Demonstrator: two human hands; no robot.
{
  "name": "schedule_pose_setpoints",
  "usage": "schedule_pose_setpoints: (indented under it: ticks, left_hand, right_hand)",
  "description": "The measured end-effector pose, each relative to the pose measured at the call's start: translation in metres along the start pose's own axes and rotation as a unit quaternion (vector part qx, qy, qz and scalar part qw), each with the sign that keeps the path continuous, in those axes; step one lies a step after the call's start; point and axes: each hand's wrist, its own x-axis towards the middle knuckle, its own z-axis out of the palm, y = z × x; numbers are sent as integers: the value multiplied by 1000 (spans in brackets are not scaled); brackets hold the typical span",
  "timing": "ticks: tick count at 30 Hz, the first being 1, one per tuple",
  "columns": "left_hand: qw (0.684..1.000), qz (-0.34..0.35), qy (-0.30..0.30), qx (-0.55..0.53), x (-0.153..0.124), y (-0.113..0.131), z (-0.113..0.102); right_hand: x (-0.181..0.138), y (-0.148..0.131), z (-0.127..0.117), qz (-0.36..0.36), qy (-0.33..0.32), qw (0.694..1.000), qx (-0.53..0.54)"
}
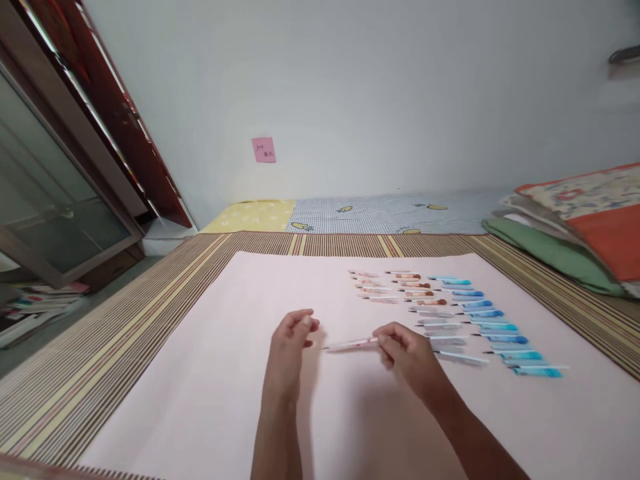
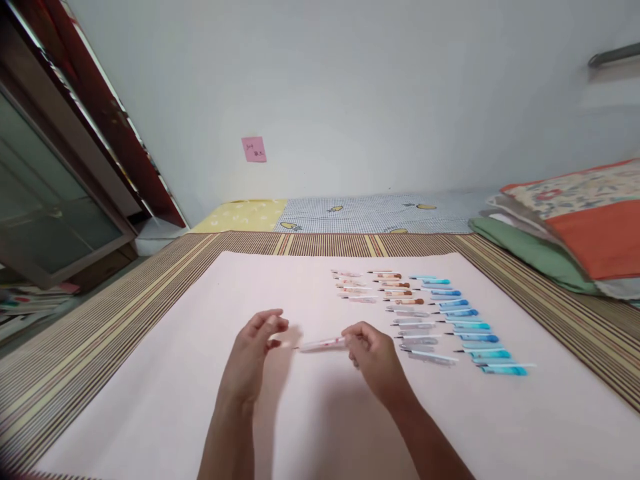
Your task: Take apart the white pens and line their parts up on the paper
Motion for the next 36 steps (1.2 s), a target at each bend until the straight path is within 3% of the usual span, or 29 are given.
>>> schedule_pose_setpoints:
  ticks: [3,8,10,13,16,19,23,29,33,36]
  left_hand:
    - [987,9,-84,140,-4,-5,14]
    - [980,-5,-163,116,-7,-11,30]
    - [984,8,-150,93,-8,-12,34]
    - [988,29,-129,77,-10,-12,39]
    - [986,44,-142,72,-12,-12,43]
    - [984,54,-156,63,-14,-11,46]
    - [984,60,-160,56,-19,-9,51]
    - [989,58,-116,72,-23,-13,58]
    - [992,13,-124,15,-20,-14,56]
    - [989,20,-143,-36,-19,-11,55]
  right_hand:
    - [1,-6,-13,10,23,997,77]
    - [1,-21,-13,7,42,988,150]
    - [-1,-25,-8,21,49,974,219]
    - [-6,-28,6,60,3,955,290]
    - [-9,-28,20,67,-21,953,294]
    - [-7,-27,27,48,11,954,297]
    - [-4,-24,27,9,38,963,268]
    - [-9,-32,24,-35,43,974,218]
    - [-9,-34,23,-36,34,971,235]
    - [-5,-31,22,-20,42,963,266]
